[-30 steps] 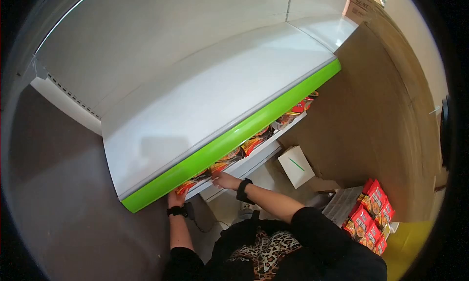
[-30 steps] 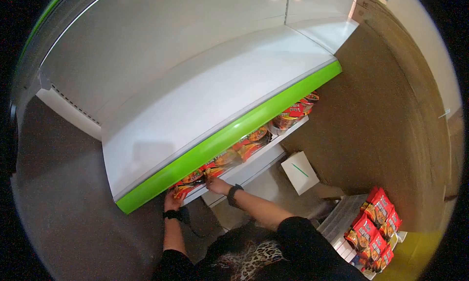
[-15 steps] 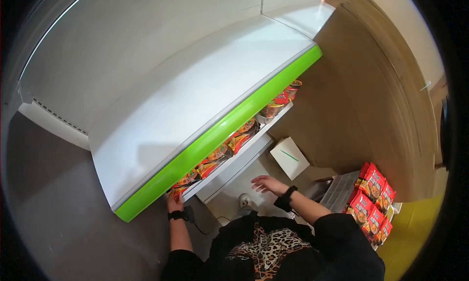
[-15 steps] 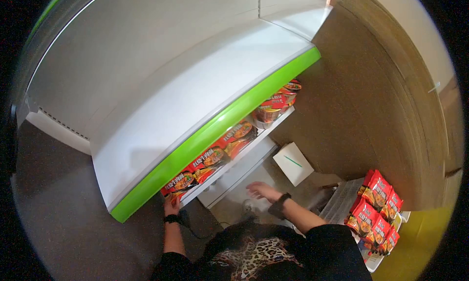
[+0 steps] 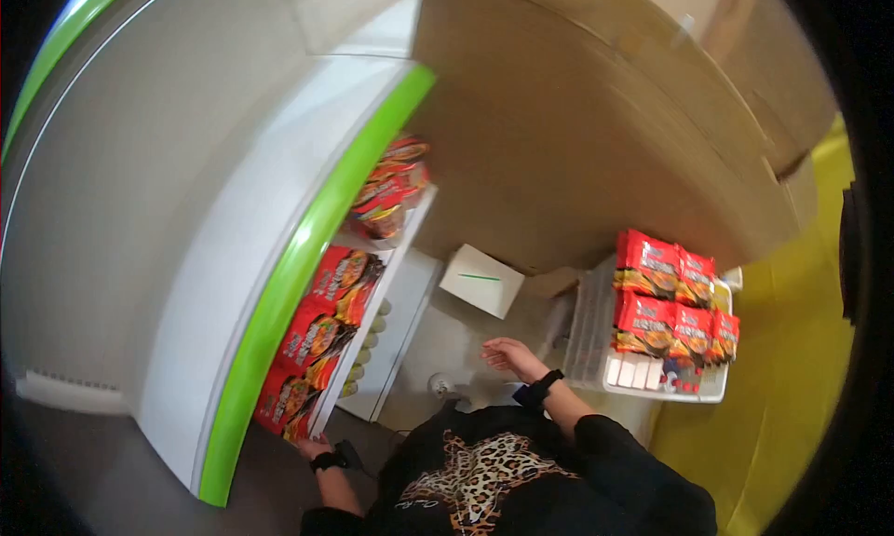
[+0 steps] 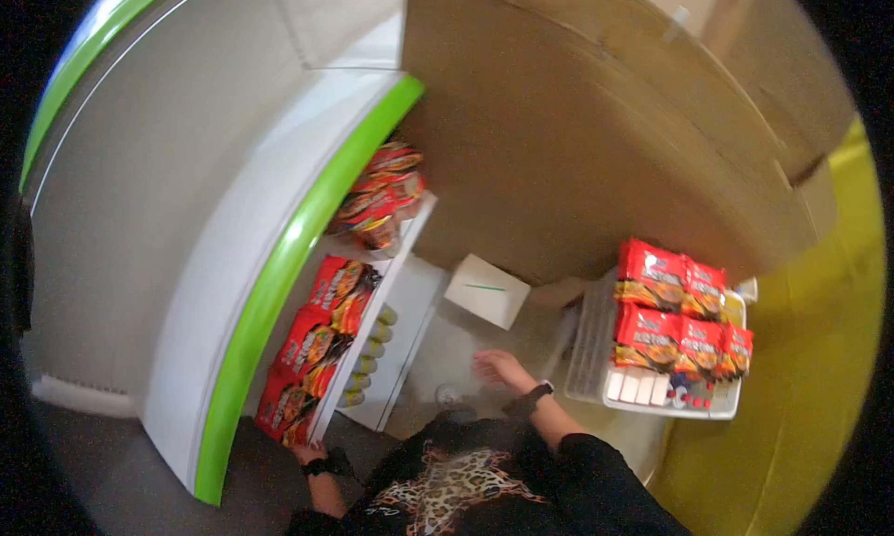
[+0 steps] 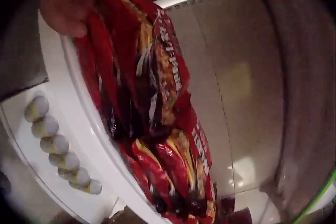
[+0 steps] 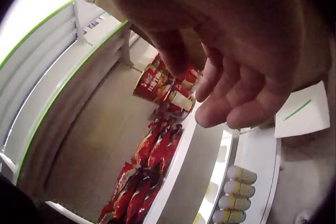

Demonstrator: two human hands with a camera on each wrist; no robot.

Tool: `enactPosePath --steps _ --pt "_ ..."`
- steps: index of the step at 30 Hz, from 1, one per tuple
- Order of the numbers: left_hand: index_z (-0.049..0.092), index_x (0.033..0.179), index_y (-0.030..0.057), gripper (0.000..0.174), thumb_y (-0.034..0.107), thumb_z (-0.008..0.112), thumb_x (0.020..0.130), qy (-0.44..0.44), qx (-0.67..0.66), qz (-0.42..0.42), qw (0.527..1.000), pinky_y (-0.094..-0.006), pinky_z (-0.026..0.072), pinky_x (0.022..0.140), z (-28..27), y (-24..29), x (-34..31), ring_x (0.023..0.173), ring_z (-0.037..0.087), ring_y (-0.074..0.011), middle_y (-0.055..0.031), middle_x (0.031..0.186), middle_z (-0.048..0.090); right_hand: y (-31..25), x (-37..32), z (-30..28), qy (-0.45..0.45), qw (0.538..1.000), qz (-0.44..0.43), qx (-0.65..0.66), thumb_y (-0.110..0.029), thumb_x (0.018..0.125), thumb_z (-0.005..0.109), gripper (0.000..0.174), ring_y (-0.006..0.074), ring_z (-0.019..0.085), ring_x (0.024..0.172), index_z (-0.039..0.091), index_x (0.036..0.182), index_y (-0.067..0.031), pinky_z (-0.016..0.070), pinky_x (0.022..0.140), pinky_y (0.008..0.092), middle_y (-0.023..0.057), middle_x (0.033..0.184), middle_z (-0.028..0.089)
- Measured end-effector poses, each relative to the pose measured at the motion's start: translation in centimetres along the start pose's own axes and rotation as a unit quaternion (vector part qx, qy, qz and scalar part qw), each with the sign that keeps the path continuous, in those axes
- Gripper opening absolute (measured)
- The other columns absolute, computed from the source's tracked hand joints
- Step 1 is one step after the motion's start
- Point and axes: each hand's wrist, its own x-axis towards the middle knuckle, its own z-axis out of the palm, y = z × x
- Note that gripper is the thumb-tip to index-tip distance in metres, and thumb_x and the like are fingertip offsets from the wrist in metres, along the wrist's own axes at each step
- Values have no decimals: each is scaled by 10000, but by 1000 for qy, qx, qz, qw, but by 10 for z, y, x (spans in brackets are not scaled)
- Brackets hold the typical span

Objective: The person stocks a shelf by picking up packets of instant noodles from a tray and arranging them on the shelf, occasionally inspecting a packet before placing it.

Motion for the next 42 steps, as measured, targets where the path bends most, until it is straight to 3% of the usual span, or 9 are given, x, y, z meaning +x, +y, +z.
enactPosePath --steps 4,9,10,11,12,17,18,24,42 --pt "487 973 118 410 446 483 727 29 11 -116 993 -306 425 557 27 -24 -51 644 457 -172 -57 765 478 0 -18 -23 48 998 -41 -3 -219 827 409 236 110 524 763 512 989 -81 407 673 237 28 896 563" --pt "520 902 87 413 437 517 684 -130 -61 -27 989 -303 445 605 4 -43 72 729 493 -165 -30 781 506 2 -48 -62 87 993 -81 11 -200 826 410 221 99 523 749 508 981 -77 399 653 219 28 903 565" --pt "529 884 89 380 412 524 685 -475 -76 -96 872 -288 443 632 0 -41 111 742 499 -164 -28 790 512 -2 -59 -67 99 990 -92 30 -198 824 413 222 100 524 749 508 982 -76 399 653 219 32 902 566" --pt "538 866 90 348 387 532 685 -753 -83 -152 635 -273 442 659 16 -13 153 754 505 -163 -25 800 519 -5 -67 -73 110 987 -103 47 -196 821 415 223 101 525 748 508 984 -76 399 652 219 36 900 567" --pt "538 866 90 348 387 532 685 -753 -84 -153 635 -273 442 659 16 -16 146 754 505 -163 -25 800 519 -2 -70 -83 111 987 -103 47 -196 821 415 223 101 525 748 508 984 -76 399 652 219 36 900 567" --pt "540 856 59 290 306 526 707 -304 -91 73 945 -265 428 704 14 4 66 775 523 -188 -58 863 543 12 -84 -120 148 987 -54 31 -197 815 419 240 106 530 748 501 996 -63 399 639 218 48 897 569" --pt "510 949 52 328 296 514 731 -220 -111 -22 969 -296 434 720 13 11 67 836 523 -201 -69 953 537 15 -85 -126 151 987 -53 33 -197 815 419 240 106 530 748 501 996 -63 399 639 218 48 897 569" --pt "378 1147 90 449 275 506 758 -200 -161 -36 966 -367 419 773 11 15 23 966 478 -235 -65 1095 483 13 -81 -134 150 986 -70 20 -202 812 424 245 104 529 745 499 998 -61 397 632 217 44 882 566" --pt "395 1104 144 516 478 500 726 -178 -100 -77 976 -358 374 756 13 21 25 960 476 -203 -14 1138 473 32 -67 -89 137 990 -43 4 -204 829 378 239 106 537 742 511 983 -80 395 628 210 47 893 574"
